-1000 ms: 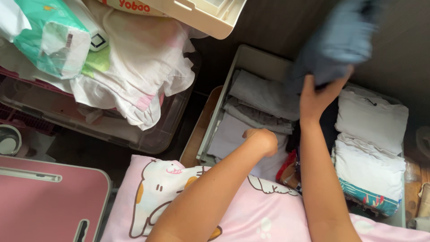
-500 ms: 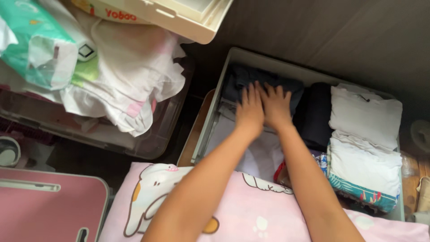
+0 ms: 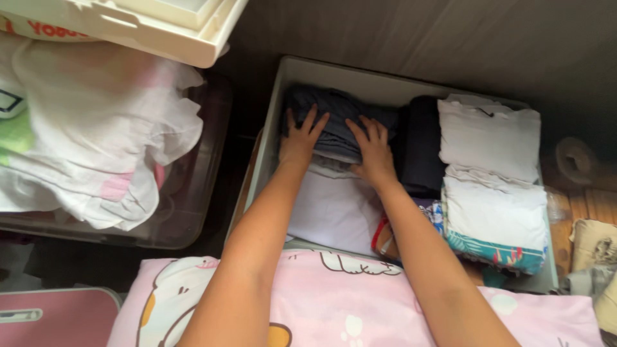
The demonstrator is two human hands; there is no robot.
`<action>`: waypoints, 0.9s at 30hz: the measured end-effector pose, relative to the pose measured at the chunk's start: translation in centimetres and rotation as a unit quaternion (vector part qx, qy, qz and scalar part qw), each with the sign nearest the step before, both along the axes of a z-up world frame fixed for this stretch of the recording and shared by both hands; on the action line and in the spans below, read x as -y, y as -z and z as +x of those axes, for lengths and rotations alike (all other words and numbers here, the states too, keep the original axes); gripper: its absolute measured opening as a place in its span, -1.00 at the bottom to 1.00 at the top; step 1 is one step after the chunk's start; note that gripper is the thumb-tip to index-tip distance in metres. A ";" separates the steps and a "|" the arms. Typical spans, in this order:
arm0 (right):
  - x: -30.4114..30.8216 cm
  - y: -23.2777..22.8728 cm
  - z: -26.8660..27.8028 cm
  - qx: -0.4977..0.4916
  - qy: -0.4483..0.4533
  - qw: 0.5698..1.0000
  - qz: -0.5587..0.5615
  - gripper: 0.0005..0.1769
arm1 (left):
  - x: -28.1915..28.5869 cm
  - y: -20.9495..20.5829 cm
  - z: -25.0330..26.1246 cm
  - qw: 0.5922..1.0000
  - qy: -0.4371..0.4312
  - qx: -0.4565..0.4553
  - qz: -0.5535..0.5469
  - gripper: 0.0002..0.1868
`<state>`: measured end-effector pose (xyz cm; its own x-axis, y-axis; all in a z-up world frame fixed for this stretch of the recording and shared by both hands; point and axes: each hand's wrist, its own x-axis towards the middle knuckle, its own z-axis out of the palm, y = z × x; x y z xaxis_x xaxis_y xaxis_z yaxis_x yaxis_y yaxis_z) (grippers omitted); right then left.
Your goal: The person organizes clothes in a drawer by hand, moving stacks of t-shirts and pants aside, picking up individual garments, and repositioning them within the open drawer.
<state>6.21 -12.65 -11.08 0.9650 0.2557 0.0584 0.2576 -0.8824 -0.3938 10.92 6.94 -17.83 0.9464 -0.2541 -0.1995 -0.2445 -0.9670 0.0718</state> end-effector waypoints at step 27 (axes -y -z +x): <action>-7.0 -2.3 2.4 -0.006 -0.052 0.977 -0.204 0.63 | -7.7 -7.5 0.4 0.912 -0.163 0.086 -0.368 -0.46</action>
<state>8.64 -5.65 -8.82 0.9324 0.3525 -0.0804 0.3523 -0.9357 -0.0175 11.31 14.60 -10.29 0.9967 0.0414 0.0693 -0.0210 -0.6963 0.7174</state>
